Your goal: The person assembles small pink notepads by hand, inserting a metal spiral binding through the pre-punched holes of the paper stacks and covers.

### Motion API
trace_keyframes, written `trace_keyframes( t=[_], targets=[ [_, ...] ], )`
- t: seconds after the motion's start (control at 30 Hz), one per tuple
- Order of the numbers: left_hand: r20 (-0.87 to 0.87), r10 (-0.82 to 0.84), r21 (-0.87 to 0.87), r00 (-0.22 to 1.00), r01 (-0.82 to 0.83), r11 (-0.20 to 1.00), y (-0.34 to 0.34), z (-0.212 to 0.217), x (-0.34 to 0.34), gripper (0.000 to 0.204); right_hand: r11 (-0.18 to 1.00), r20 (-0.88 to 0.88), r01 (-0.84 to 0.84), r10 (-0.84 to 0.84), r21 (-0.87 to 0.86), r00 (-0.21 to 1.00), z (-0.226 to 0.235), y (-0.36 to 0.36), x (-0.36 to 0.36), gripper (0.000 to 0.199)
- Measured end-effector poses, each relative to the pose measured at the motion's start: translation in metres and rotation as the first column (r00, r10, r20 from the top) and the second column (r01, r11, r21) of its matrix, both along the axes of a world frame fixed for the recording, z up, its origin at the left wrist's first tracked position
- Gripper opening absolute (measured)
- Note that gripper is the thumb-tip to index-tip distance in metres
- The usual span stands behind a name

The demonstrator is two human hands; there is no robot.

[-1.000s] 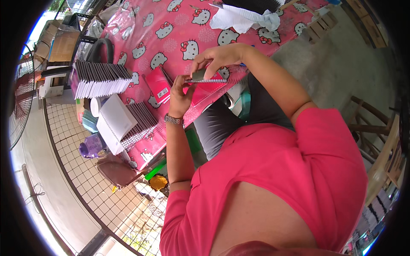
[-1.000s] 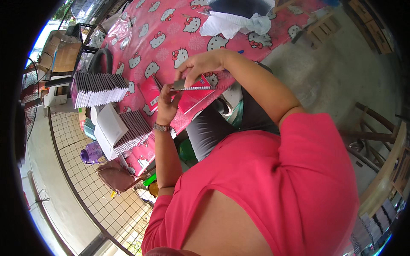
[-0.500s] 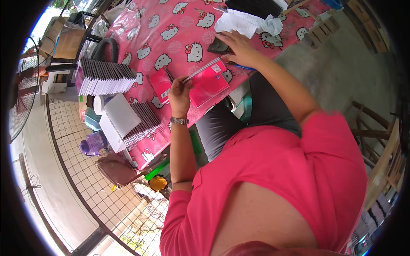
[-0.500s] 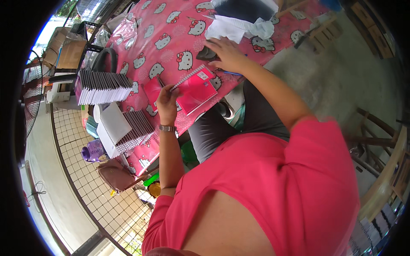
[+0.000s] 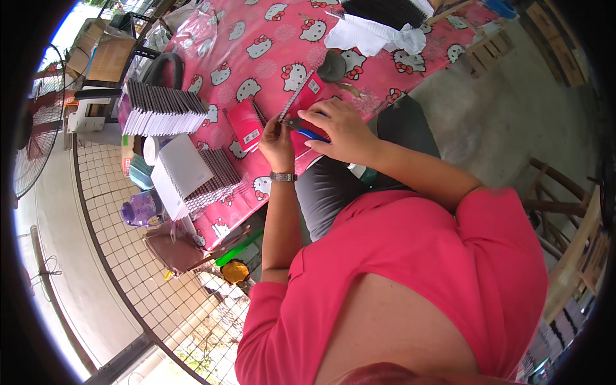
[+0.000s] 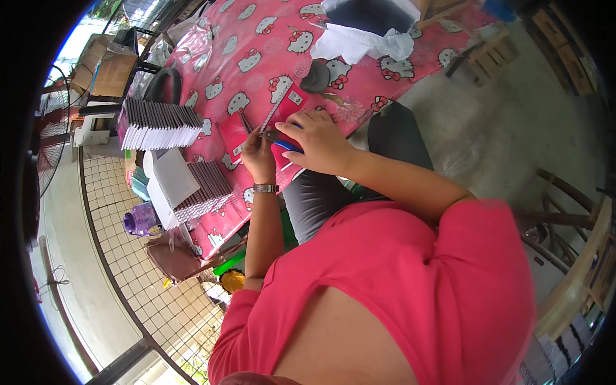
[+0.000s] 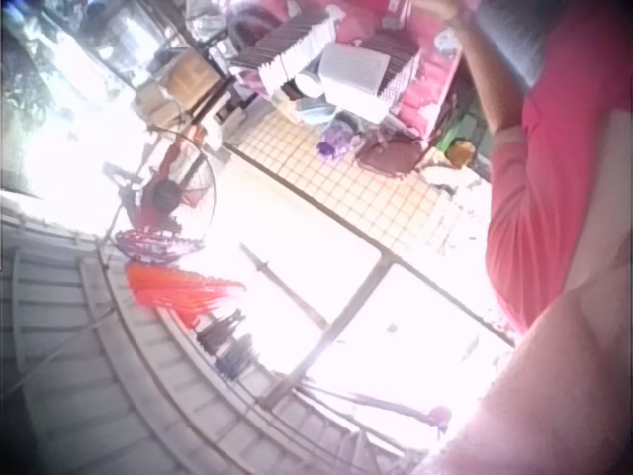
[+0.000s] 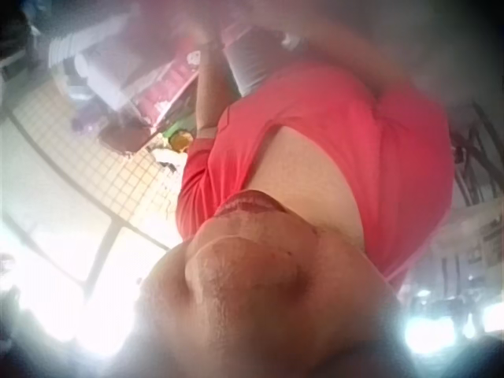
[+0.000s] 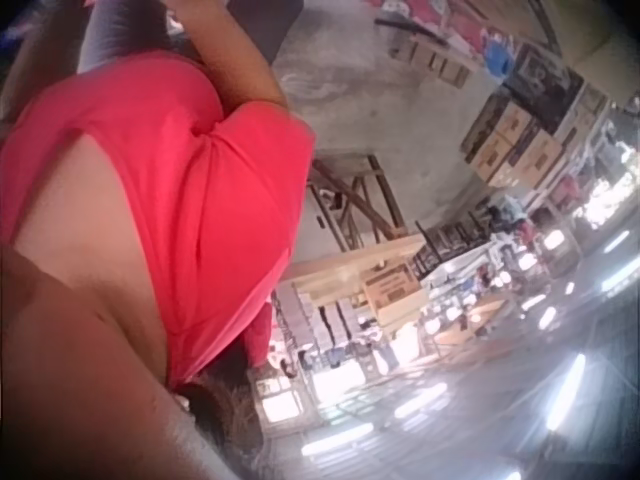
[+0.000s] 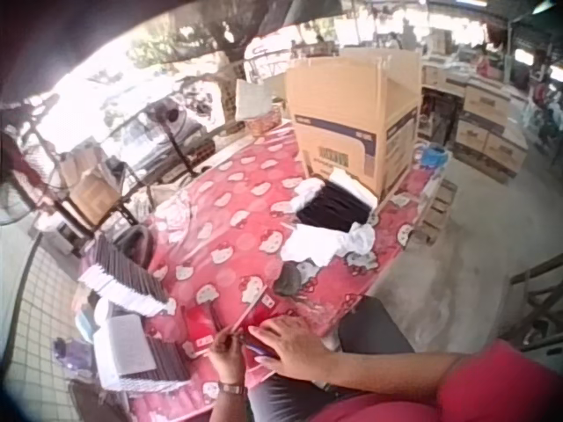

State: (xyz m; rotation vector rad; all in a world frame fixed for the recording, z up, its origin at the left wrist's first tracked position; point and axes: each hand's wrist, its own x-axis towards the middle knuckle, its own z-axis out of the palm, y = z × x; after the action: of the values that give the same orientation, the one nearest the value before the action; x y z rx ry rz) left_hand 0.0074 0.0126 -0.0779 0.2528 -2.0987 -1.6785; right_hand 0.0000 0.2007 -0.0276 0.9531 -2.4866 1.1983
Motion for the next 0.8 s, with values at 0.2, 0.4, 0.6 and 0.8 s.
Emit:
trace_keyframes(
  t=[0.2,0.4,0.6,0.8],
  targets=[
    [0.055,0.075,-0.234,0.996,-0.06,0.97,0.0,-0.002,0.008,0.023,0.972,-0.14,0.039,-0.007,0.231,0.99,0.002,-0.008,-0.005,0.043],
    [-0.08,0.085,-0.158,0.993,-0.097,0.983,0.005,-0.007,0.005,0.018,0.868,0.831,0.09,0.432,-0.489,0.35,-0.016,-0.009,-0.013,0.03],
    [0.047,0.442,0.302,0.896,-0.435,0.848,-0.055,-0.006,0.002,0.019,0.96,0.189,0.224,-0.255,0.171,0.948,-0.039,0.051,-0.043,0.045],
    [-0.092,0.658,-0.752,0.747,-0.485,0.446,-0.073,-0.023,0.012,0.042,0.895,-0.262,0.321,-0.244,0.308,0.934,-0.061,0.077,-0.061,0.045]
  ],
)
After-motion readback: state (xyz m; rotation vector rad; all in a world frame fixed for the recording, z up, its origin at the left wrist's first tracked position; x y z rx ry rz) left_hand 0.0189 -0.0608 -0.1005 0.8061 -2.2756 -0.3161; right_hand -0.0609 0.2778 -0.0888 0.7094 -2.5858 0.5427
